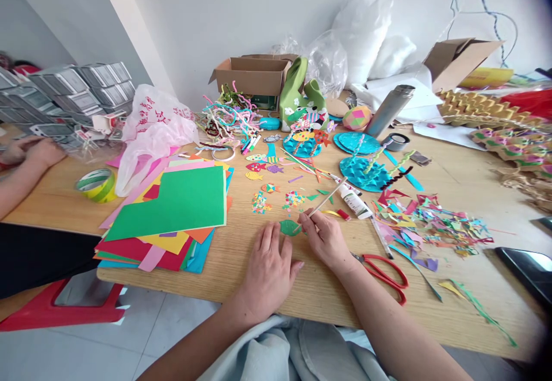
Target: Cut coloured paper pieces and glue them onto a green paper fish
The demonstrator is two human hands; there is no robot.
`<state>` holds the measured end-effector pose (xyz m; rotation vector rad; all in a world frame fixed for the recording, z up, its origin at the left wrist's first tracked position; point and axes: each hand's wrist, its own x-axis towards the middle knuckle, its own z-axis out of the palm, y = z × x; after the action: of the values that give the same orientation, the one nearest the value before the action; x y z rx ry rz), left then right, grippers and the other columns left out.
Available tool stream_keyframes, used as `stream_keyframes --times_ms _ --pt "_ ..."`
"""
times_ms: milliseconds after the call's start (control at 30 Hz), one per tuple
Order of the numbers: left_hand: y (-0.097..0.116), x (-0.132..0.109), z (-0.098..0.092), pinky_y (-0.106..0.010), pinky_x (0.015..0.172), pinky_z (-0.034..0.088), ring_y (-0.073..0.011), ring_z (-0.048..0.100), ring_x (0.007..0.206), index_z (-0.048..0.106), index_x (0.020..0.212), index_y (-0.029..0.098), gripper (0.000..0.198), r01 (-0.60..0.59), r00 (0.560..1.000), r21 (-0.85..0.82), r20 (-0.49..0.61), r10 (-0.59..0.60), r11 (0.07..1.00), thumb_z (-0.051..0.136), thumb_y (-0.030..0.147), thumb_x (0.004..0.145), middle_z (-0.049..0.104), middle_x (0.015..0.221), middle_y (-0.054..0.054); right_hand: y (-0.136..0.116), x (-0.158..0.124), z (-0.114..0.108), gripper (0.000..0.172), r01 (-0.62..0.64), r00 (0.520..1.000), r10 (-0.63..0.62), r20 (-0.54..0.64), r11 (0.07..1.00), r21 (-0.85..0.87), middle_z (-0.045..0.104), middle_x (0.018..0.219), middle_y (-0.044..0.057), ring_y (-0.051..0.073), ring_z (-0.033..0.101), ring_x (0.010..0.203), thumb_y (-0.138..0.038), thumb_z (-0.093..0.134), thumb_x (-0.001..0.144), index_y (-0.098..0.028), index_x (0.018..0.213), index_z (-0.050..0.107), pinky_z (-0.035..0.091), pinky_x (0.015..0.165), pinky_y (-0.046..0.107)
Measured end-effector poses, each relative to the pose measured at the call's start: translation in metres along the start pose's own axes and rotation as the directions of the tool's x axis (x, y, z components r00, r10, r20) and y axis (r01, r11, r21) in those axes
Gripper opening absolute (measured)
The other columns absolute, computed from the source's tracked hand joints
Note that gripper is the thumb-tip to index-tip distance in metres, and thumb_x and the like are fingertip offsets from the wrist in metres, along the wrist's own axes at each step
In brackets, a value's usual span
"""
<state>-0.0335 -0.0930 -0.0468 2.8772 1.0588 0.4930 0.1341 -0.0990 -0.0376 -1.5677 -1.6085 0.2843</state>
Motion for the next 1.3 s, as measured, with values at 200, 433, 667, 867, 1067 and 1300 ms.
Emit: stream_keyframes --times_ms 200,433,667,867,1067,1300 --pt "0.0002 -0.0010 0.0013 -0.052 0.102 0.038 -0.0339 0.038 0.131 0.053 0.116 0.011 0.043 0.002 1.000 -0.001 -0.015 -0.002 1.000 0.054 0.041 0.086 0.049 0.134 -0.021 -0.0014 -0.0007 -0.0011 0.033 0.007 1.000 -0.007 0.012 1.000 -0.003 0.055 0.060 0.001 0.013 0.052 0.054 -0.035 0.036 0.096 -0.020 0.071 0.052 0.039 0.054 0.025" --pt "-0.0002 -0.0013 0.0020 -0.052 0.104 0.037 -0.0339 0.037 0.132 0.053 0.118 0.010 0.044 -0.001 1.000 0.007 -0.003 0.001 1.000 0.053 0.041 0.086 0.048 0.135 -0.022 0.0031 0.0009 0.0018 0.028 -0.013 0.999 0.014 -0.050 1.000 0.016 0.059 0.066 0.002 0.014 0.056 0.060 -0.032 0.040 0.096 -0.020 0.074 0.051 0.042 0.059 0.025" --pt "0.0000 -0.0006 0.0013 -0.050 0.106 0.034 -0.0328 0.036 0.133 0.053 0.117 0.009 0.045 0.005 1.000 0.008 0.014 -0.005 1.000 0.053 0.042 0.087 0.048 0.135 -0.022 0.0023 0.0002 0.0006 0.030 -0.028 0.999 0.029 -0.041 0.999 0.020 0.058 0.063 0.001 0.014 0.056 0.057 -0.035 0.039 0.096 -0.020 0.073 0.052 0.042 0.055 0.025" --pt "0.0003 -0.0007 0.0014 -0.049 0.107 0.034 -0.0338 0.036 0.132 0.053 0.118 0.009 0.046 0.005 1.000 0.011 0.021 -0.005 1.000 0.053 0.042 0.086 0.047 0.136 -0.022 0.0050 0.0022 0.0026 0.028 -0.007 0.995 0.008 -0.104 1.000 0.014 0.064 0.073 0.004 0.015 0.061 0.064 -0.034 0.040 0.096 -0.020 0.076 0.054 0.046 0.061 0.026" --pt "0.0002 -0.0004 0.0022 -0.050 0.106 0.036 -0.0335 0.037 0.132 0.053 0.117 0.010 0.045 0.005 1.000 0.007 0.006 -0.005 1.000 0.055 0.042 0.085 0.049 0.135 -0.022 0.0045 0.0035 0.0057 0.029 0.032 0.993 -0.030 -0.110 0.999 0.016 0.064 0.071 0.004 0.015 0.061 0.064 -0.034 0.040 0.096 -0.020 0.076 0.055 0.047 0.061 0.026" --pt "0.0010 -0.0005 0.0018 -0.050 0.107 0.035 -0.0343 0.037 0.132 0.054 0.117 0.009 0.045 0.008 1.000 0.006 0.024 -0.008 1.000 0.054 0.042 0.085 0.048 0.135 -0.023 0.0031 0.0035 0.0080 0.026 0.050 0.996 -0.047 -0.078 0.998 0.037 0.065 0.074 0.004 0.015 0.061 0.065 -0.031 0.041 0.096 -0.020 0.076 0.054 0.048 0.062 0.026"
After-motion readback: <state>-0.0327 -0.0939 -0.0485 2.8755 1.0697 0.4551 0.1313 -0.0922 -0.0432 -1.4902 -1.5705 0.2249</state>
